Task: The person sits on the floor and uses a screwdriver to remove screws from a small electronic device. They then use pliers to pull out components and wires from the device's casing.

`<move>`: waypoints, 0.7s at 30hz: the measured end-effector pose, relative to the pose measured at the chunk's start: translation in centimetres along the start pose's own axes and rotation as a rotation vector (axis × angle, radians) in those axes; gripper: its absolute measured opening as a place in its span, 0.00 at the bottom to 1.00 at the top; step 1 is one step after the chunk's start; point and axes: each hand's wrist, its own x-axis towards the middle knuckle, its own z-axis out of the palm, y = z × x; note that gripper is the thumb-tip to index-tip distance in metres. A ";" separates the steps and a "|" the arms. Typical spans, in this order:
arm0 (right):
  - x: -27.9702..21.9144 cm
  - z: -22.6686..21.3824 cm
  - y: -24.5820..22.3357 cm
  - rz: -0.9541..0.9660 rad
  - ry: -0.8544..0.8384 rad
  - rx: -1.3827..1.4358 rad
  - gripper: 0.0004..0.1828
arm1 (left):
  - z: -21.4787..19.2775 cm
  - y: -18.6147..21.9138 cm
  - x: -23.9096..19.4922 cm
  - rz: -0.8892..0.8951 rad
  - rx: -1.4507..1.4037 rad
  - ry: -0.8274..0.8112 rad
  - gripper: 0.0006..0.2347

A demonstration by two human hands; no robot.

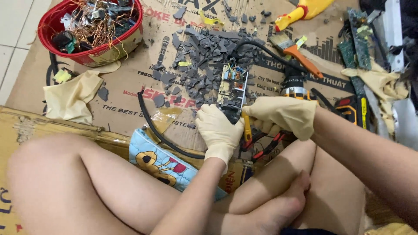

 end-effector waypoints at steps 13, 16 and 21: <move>3.7 -2.2 -4.4 0.227 -0.215 0.058 0.16 | -0.7 -0.2 0.4 -0.004 -0.026 -0.121 0.33; 0.3 -0.2 -4.3 0.187 -0.110 0.113 0.18 | -0.7 -0.2 0.4 0.011 -0.043 -0.112 0.31; 1.8 3.2 -0.7 -0.439 0.218 -0.822 0.10 | -1.2 0.1 0.8 -0.028 0.045 -0.185 0.27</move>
